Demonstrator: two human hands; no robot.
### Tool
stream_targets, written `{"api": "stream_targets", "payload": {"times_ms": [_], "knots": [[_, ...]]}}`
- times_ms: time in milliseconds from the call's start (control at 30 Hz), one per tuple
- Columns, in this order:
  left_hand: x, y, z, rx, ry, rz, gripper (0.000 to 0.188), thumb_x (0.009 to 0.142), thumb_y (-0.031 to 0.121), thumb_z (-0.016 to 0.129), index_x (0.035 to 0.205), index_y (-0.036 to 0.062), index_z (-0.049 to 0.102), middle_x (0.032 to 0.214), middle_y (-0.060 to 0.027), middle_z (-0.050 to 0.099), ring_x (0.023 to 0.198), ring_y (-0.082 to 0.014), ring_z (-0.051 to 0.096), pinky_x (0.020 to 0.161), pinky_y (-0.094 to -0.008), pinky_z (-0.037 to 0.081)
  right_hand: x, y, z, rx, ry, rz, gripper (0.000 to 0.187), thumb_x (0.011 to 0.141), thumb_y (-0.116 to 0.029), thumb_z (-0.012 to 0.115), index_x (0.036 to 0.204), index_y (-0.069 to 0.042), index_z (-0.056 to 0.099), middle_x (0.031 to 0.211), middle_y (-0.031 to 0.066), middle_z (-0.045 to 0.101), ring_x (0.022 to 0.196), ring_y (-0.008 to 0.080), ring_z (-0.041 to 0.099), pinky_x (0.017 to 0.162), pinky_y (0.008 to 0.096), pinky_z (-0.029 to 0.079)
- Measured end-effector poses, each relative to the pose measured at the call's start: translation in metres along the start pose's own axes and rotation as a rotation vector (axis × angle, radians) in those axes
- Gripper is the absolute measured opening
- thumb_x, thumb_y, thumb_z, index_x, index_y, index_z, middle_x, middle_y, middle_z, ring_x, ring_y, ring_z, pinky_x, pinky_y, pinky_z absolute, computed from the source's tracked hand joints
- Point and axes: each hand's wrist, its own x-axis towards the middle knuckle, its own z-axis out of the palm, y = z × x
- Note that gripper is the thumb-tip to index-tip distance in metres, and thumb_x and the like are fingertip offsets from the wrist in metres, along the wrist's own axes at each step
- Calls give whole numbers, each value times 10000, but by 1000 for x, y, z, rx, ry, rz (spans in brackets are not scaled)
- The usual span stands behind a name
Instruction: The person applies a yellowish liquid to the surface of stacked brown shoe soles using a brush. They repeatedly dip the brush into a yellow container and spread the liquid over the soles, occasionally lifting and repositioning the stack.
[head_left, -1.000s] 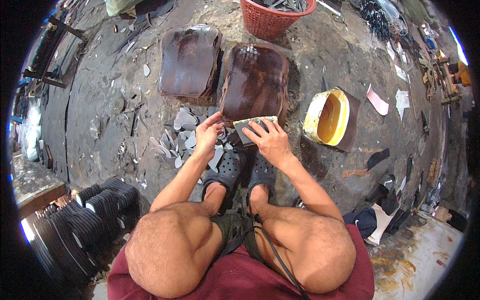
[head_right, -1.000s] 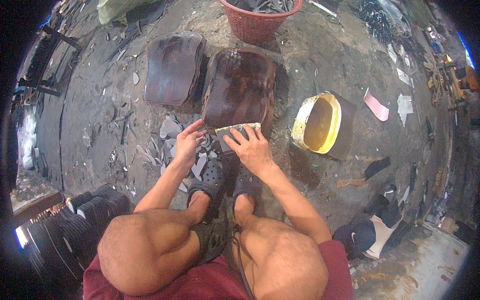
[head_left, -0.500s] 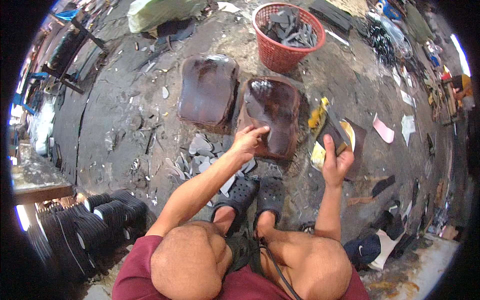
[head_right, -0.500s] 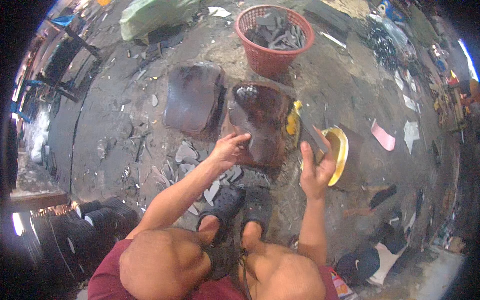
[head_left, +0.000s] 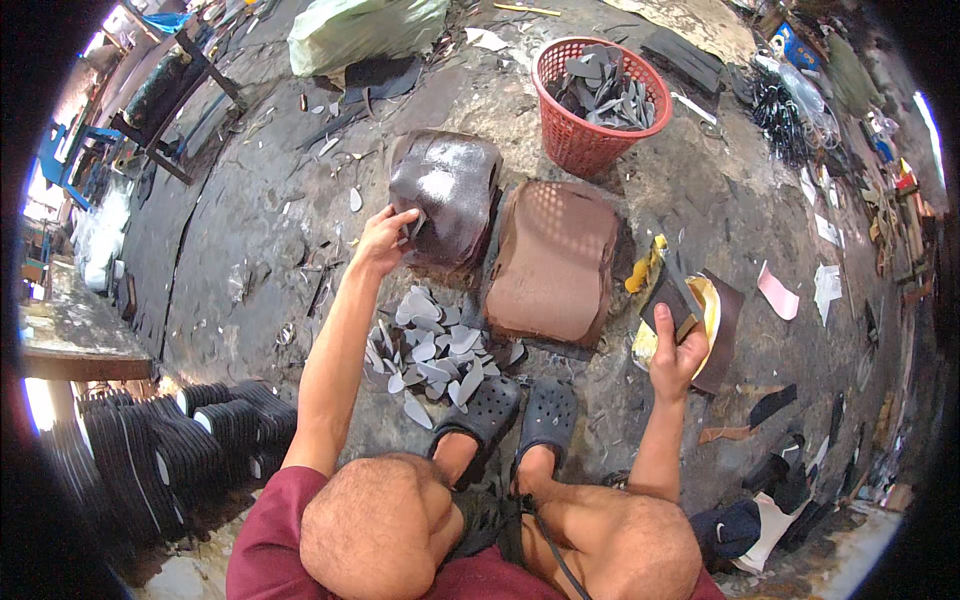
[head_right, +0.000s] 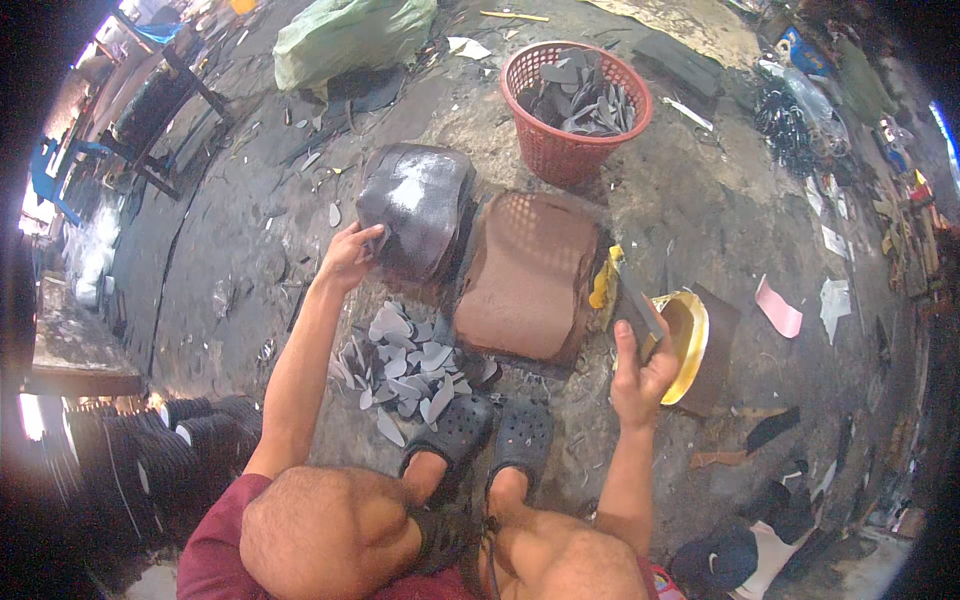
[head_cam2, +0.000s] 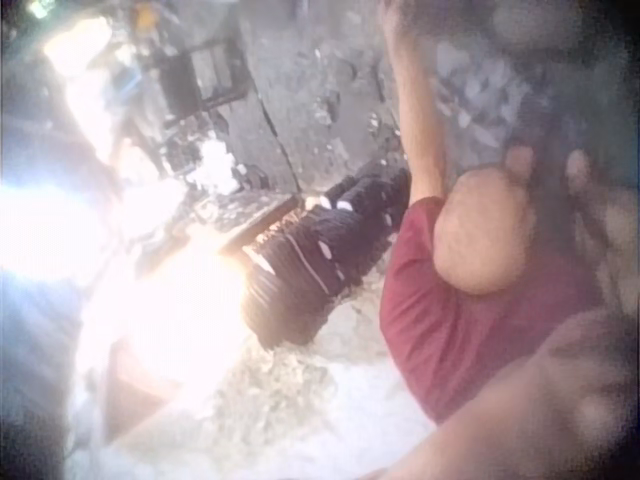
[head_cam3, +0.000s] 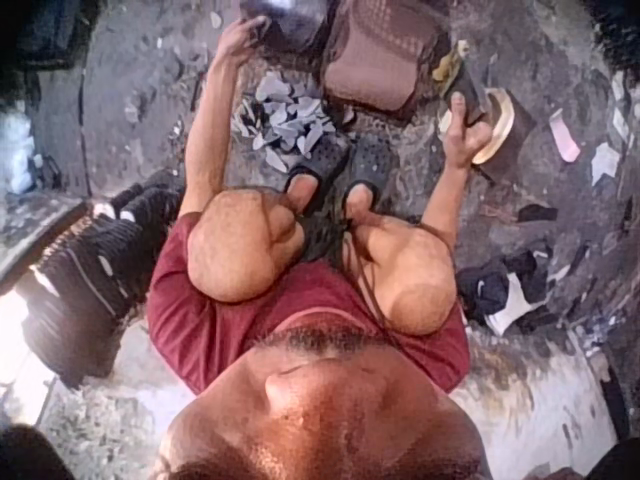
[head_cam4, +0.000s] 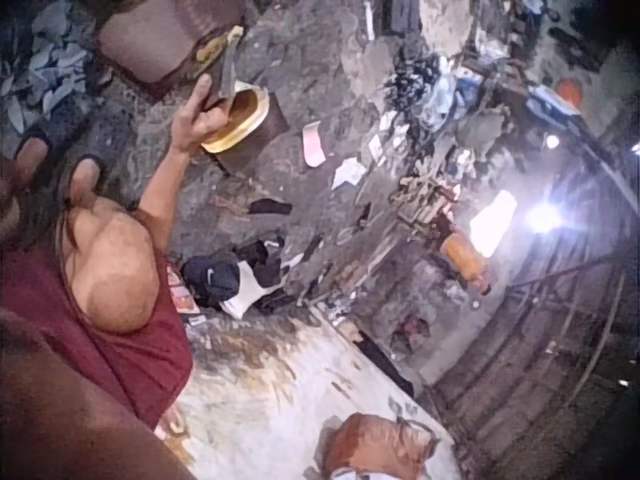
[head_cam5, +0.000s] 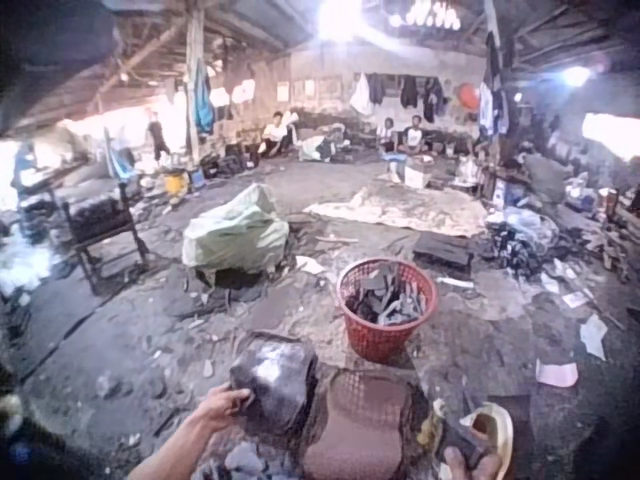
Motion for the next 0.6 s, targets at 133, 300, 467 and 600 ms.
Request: {"api": "stream_targets", "payload": {"times_ms": [133,300,467,600], "knots": [[2,-3,-9,-64,-17,-22,321,899,137,731,1200,134,619,1059,17,685,918,-160,647,761,-382,520,3,1,0,-48,-3,-15,360,972,-108,662,1289,51,600,1126,67,659,1011,143,604,904,285,483],[-37,-8,5,1122,545,508,572,925,168,686,1454,49,505,1169,-124,701,931,-273,681,875,-404,525,17,9,-5,-138,-31,38,351,978,-155,667,1257,52,614,1071,85,680,969,160,614,871,291,480],[-109,-99,73,1214,-188,1166,452,792,45,639,1243,20,632,1271,-182,650,1185,-354,612,1034,-451,476,61,16,45,-258,-169,-14,358,933,-261,724,1066,59,638,891,132,685,856,170,636,803,288,492],[-110,-160,99,1415,-438,1061,594,770,19,618,1357,-9,536,1474,-170,510,1422,-331,428,1197,-453,341,108,54,98,-617,-433,-2,355,922,-215,648,1252,-87,673,1180,159,708,1094,349,678,928,409,523]]}}
